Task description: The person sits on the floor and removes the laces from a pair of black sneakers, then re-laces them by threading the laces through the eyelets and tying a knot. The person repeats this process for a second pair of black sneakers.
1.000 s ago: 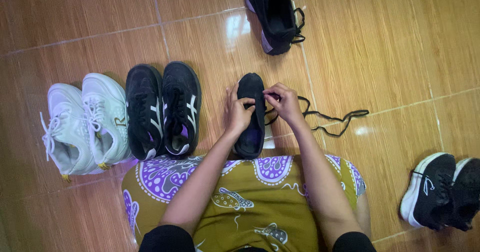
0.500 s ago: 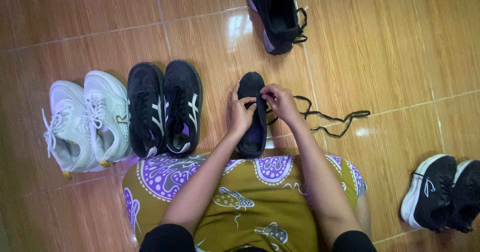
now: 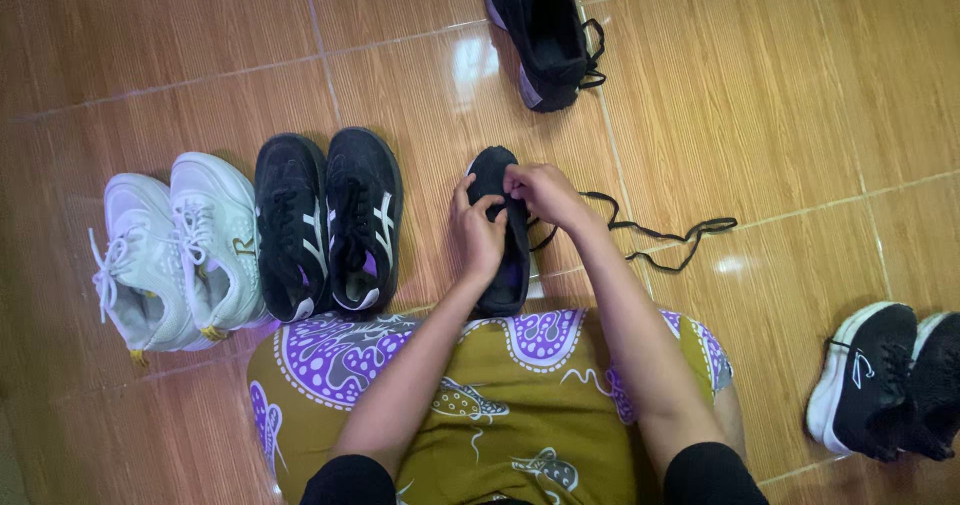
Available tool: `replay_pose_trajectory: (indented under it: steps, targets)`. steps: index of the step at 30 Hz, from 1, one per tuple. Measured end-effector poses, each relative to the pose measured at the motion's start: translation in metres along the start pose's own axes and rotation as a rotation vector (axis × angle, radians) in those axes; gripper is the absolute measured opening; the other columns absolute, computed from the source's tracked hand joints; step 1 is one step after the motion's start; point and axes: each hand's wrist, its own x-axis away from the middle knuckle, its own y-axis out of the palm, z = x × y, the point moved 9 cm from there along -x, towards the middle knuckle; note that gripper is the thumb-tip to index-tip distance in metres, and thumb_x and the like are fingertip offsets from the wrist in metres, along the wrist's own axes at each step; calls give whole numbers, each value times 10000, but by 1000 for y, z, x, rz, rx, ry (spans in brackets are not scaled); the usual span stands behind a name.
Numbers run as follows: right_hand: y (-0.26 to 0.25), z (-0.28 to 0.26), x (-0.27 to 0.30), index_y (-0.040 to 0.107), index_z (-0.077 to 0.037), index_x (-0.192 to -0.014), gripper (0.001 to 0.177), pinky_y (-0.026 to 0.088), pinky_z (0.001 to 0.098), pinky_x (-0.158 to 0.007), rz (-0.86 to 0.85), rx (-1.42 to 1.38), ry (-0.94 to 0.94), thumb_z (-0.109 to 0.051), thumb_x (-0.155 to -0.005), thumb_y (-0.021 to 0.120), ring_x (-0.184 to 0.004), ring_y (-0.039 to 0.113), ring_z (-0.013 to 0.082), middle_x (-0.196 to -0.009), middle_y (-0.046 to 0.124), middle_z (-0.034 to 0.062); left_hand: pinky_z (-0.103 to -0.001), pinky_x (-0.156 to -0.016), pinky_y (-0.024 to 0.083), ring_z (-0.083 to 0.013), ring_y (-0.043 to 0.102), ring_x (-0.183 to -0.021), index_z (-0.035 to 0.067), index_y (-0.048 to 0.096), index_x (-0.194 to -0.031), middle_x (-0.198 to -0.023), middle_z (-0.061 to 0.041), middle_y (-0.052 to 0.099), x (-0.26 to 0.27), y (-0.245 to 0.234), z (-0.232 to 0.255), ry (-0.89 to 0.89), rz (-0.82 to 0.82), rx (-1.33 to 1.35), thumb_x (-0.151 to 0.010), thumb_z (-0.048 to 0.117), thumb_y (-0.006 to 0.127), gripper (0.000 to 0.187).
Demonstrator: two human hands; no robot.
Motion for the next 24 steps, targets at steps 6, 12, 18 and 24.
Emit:
replay_pose_trajectory:
  steps: [6, 12, 18, 24]
  targets:
    - [-35, -59, 22, 651, -5, -1038, 290, 544, 467, -740, 248, 140, -149, -105, -778, 732, -860, 689, 403, -925, 717, 193, -502, -1028, 415, -380, 435, -1335, 50, 775, -902, -1376, -176, 497, -8, -7, 26, 121, -76, -137, -758, 128, 820, 170]
    - [0, -56, 79, 665, 35, -1124, 480, 542, 536, -759, -26, 236, 408, -403, -936, 722, -858, 689, 443, -896, 696, 275, -520, -1059, 414, -403, 425, -1349, -66, 693, -903, -1350, -235, 500, -5, 1, 49, 482, -247, -294, -755, 81, 693, 208]
    - [45, -55, 98, 553, 123, -1165, 597, 572, 520, -669, -69, 266, 334, -282, -779, 762, -738, 705, 444, -770, 682, 296, -502, -1049, 415, -370, 478, -1259, -33, 708, -939, -1227, -203, 553, 10, -6, 50, 590, -476, -437, -846, 160, 615, 233]
    - [85, -70, 136, 660, 56, -830, 149, 589, 498, -655, 24, 360, 319, -26, -707, 682, -720, 720, 420, -735, 690, 274, -509, -1021, 404, -368, 500, -1157, -26, 712, -925, -1168, -214, 549, 46, -63, 58, 756, -792, -458, -853, 224, 633, 272]
